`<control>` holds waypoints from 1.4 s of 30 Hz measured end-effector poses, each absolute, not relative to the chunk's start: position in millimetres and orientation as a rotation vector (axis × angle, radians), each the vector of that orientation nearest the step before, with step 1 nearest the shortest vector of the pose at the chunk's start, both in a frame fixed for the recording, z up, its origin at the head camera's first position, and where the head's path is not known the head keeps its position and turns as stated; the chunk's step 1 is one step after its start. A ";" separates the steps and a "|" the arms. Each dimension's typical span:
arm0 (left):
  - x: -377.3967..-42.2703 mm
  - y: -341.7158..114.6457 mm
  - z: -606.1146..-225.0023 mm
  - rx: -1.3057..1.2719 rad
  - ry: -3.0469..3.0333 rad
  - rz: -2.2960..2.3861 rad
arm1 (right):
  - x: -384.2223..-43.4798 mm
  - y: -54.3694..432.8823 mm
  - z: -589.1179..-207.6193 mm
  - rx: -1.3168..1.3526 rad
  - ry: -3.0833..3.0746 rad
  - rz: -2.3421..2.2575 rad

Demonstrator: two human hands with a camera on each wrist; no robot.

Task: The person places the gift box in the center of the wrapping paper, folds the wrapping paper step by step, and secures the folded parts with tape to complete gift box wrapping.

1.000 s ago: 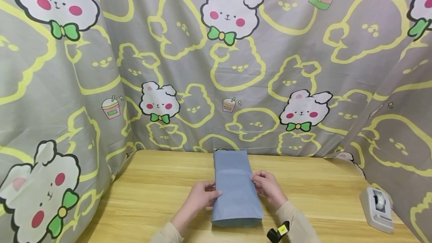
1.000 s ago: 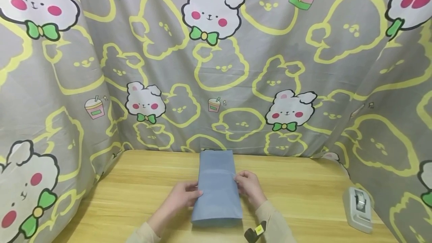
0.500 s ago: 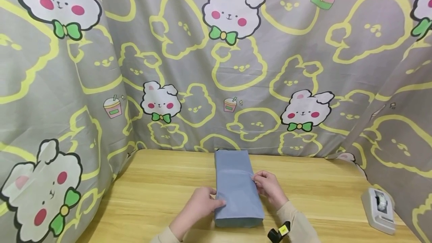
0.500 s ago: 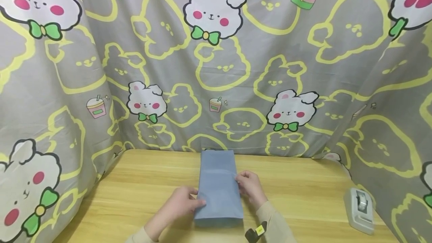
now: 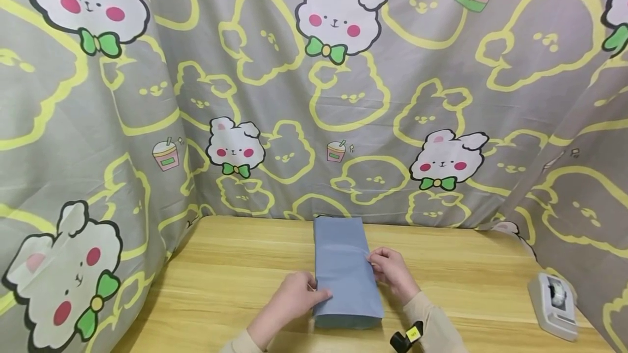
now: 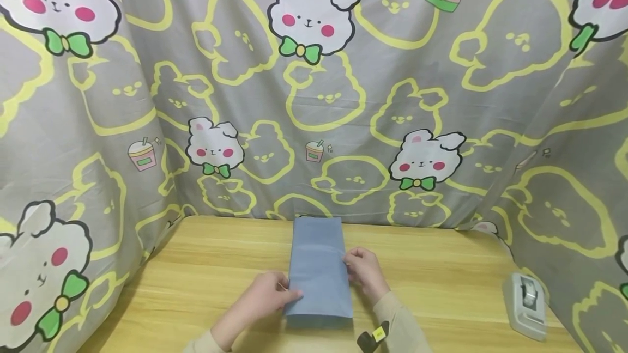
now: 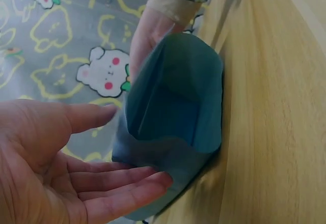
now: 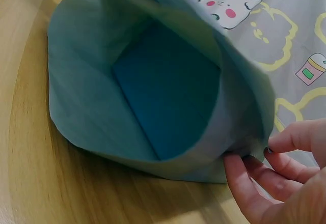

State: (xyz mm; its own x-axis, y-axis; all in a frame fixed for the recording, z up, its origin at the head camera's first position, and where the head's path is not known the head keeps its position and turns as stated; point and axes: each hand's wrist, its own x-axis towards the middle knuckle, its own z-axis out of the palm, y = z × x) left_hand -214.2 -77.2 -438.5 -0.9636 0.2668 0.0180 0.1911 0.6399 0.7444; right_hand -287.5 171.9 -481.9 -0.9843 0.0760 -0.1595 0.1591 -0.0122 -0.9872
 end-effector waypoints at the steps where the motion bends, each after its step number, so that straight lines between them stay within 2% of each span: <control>1: -214.0 -76.9 -438.7 0.374 2.756 1.243 | -287.4 171.9 -481.4 0.253 2.166 -2.177; 7: -219.6 -78.7 -444.5 0.285 2.752 1.314 | -286.3 171.8 -479.6 0.238 2.158 -2.176; 15: -223.7 -85.4 -451.5 0.355 2.725 1.300 | -286.0 172.3 -479.2 0.238 2.160 -2.169; 30: -201.7 -91.2 -424.8 0.535 2.495 1.114 | -285.6 175.7 -479.5 0.216 2.150 -2.177; 37: -227.4 -104.7 -424.4 0.444 2.650 1.081 | -286.4 175.3 -482.0 0.179 2.146 -2.169; 42: -262.0 -99.3 -441.1 0.258 2.515 1.483 | -285.8 172.4 -482.3 0.186 2.165 -2.175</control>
State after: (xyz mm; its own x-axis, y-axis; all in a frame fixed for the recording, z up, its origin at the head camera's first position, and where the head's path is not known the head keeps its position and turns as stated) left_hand -262.0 -99.3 -441.1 -0.9626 0.2551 -0.0911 0.0438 0.4783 0.8771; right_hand -285.8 172.4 -482.3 -0.9904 0.0376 -0.1329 0.1327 -0.0070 -0.9911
